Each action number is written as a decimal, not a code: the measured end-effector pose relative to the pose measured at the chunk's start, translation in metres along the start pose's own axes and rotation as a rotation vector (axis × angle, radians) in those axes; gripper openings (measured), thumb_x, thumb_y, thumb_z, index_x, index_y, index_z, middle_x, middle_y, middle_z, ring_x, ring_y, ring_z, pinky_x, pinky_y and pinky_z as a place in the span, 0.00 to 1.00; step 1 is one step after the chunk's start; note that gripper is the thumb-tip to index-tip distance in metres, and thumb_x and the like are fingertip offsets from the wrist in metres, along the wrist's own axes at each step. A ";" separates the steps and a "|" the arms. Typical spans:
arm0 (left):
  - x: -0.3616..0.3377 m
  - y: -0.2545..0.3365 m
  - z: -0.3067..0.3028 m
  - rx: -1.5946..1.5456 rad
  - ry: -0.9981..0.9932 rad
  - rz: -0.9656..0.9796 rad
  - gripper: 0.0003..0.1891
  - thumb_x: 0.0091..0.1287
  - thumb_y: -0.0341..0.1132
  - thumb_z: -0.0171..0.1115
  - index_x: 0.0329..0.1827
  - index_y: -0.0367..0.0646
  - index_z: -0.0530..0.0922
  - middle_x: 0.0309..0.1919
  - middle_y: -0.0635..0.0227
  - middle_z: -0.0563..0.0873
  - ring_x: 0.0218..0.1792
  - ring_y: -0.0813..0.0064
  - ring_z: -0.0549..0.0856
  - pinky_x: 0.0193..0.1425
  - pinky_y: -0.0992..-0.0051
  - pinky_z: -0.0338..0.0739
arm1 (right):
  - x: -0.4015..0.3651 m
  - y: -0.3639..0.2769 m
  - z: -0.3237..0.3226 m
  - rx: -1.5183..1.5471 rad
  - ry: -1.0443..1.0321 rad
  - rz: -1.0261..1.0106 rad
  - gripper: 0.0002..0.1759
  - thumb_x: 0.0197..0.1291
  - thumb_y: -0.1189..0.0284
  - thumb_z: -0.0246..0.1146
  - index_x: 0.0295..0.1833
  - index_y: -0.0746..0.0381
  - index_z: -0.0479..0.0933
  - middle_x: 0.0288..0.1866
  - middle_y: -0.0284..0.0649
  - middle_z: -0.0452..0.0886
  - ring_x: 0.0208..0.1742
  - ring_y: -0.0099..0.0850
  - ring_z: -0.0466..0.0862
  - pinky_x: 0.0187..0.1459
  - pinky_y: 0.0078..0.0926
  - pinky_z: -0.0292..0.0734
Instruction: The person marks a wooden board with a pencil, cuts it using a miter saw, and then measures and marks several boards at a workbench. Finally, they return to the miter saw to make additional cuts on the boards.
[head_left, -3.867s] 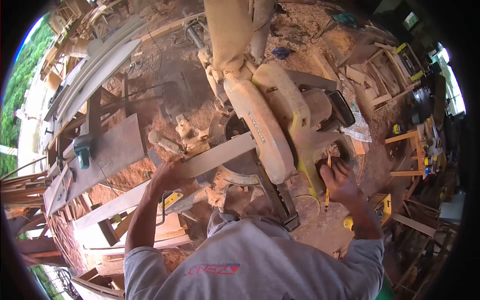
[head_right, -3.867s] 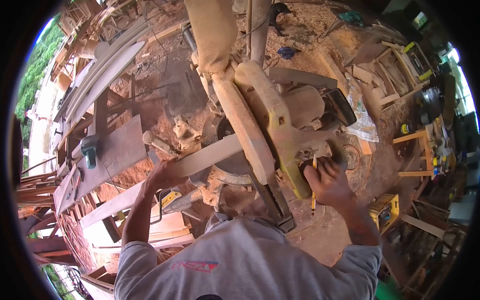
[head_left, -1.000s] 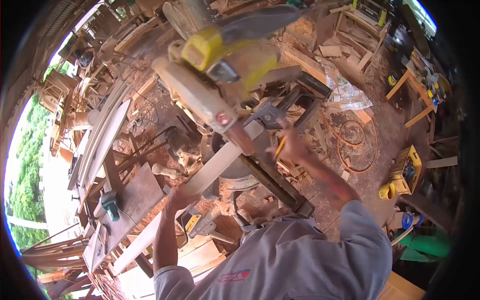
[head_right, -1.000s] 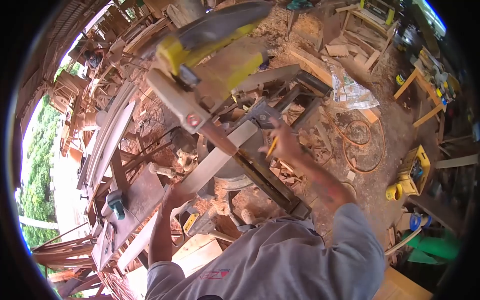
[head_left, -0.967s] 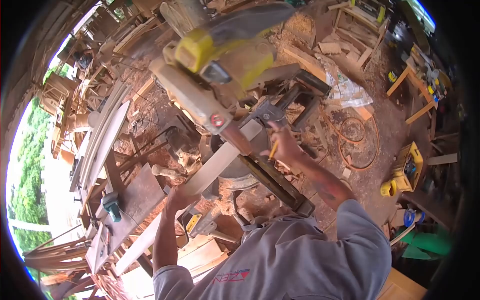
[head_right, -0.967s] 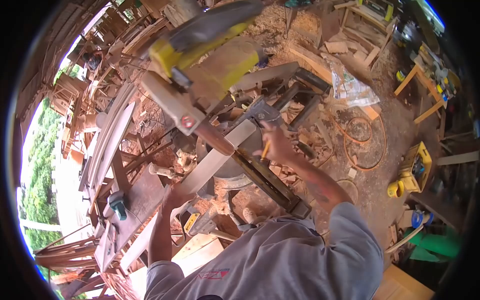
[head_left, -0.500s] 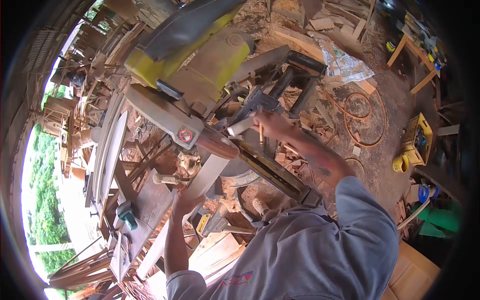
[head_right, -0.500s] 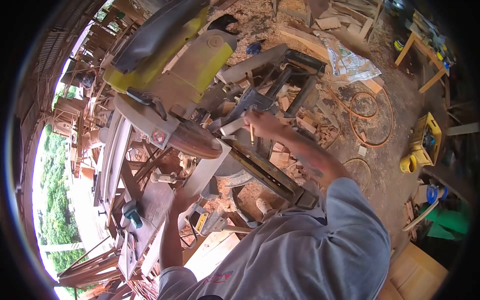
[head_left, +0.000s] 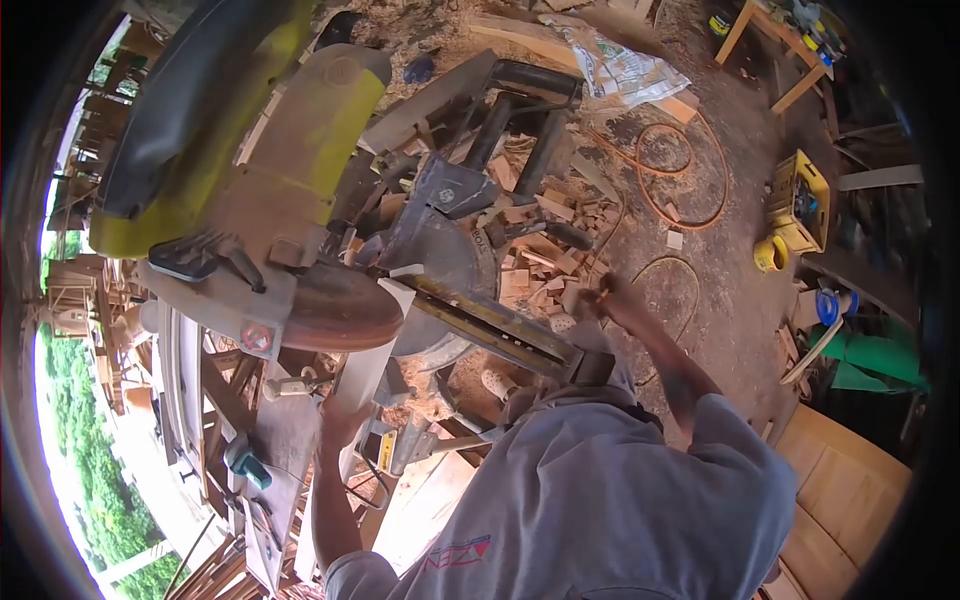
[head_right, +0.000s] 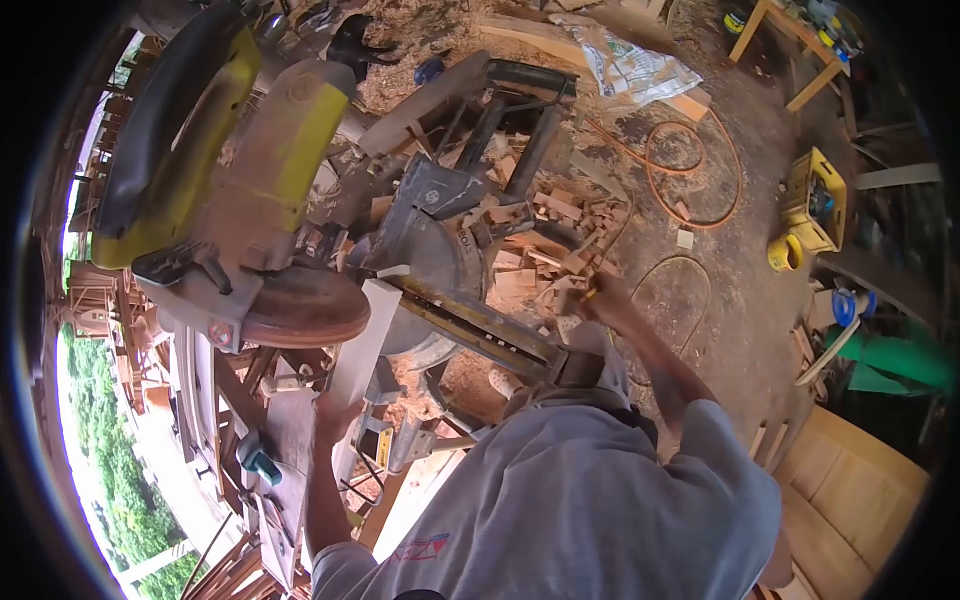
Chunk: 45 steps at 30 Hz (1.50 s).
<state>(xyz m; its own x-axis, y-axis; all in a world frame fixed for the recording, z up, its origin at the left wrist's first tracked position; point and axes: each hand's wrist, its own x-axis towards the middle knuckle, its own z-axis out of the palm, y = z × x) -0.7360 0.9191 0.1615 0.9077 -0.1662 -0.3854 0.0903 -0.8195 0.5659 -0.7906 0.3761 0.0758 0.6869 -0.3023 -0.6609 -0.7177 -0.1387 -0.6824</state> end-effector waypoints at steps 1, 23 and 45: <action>-0.001 -0.002 0.000 0.002 0.027 -0.001 0.20 0.54 0.39 0.75 0.45 0.34 0.85 0.35 0.56 0.90 0.35 0.65 0.88 0.42 0.64 0.81 | 0.004 -0.002 0.010 0.245 -0.025 -0.156 0.21 0.56 0.63 0.76 0.36 0.63 0.70 0.27 0.38 0.76 0.25 0.25 0.82 0.23 0.23 0.73; -0.004 0.008 0.000 -0.046 0.054 -0.089 0.27 0.52 0.42 0.79 0.48 0.31 0.80 0.41 0.53 0.88 0.42 0.61 0.87 0.48 0.63 0.81 | -0.029 -0.050 0.054 0.143 -0.097 -0.568 0.21 0.55 0.67 0.73 0.32 0.59 0.65 0.27 0.36 0.72 0.32 0.28 0.79 0.32 0.31 0.72; -0.137 -0.052 0.116 -1.784 1.418 -0.329 0.47 0.60 0.59 0.73 0.74 0.39 0.62 0.60 0.62 0.73 0.63 0.62 0.76 0.61 0.65 0.77 | -0.076 0.019 0.022 -0.152 0.067 -0.850 0.14 0.64 0.67 0.71 0.40 0.65 0.75 0.29 0.38 0.80 0.31 0.25 0.79 0.34 0.26 0.76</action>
<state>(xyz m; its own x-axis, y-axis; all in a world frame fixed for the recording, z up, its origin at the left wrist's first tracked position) -0.9124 0.9210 0.1007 0.3330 0.8340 -0.4399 -0.3328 0.5405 0.7727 -0.8544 0.4173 0.1061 0.9927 -0.0928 0.0777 0.0257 -0.4659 -0.8845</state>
